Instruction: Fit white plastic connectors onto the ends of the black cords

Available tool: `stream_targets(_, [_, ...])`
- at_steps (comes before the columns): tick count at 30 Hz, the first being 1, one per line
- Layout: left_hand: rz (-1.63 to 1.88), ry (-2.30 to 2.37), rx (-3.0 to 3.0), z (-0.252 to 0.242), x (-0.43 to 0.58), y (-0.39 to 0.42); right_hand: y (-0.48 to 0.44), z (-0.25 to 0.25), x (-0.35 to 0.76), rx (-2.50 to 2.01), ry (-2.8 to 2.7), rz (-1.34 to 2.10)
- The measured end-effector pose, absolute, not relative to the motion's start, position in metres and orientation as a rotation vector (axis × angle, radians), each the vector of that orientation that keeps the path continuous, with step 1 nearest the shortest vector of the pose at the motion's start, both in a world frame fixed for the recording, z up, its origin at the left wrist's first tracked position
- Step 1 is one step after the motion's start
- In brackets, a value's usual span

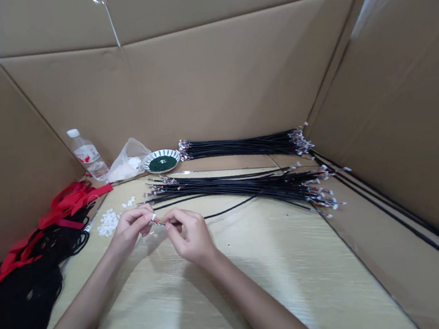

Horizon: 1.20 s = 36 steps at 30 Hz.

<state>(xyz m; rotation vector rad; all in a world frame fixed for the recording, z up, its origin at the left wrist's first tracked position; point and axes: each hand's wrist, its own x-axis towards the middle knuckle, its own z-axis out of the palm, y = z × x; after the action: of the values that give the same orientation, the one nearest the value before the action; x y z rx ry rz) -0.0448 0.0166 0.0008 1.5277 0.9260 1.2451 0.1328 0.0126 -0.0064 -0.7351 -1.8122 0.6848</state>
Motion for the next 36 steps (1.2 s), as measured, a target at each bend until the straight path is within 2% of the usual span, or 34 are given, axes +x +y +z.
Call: stream_targets(36, [1.182,0.915,1.385,-0.0008,-0.0445,0.0184,0.0166,-0.0083,0.1314,-0.703,-1.812,0.919])
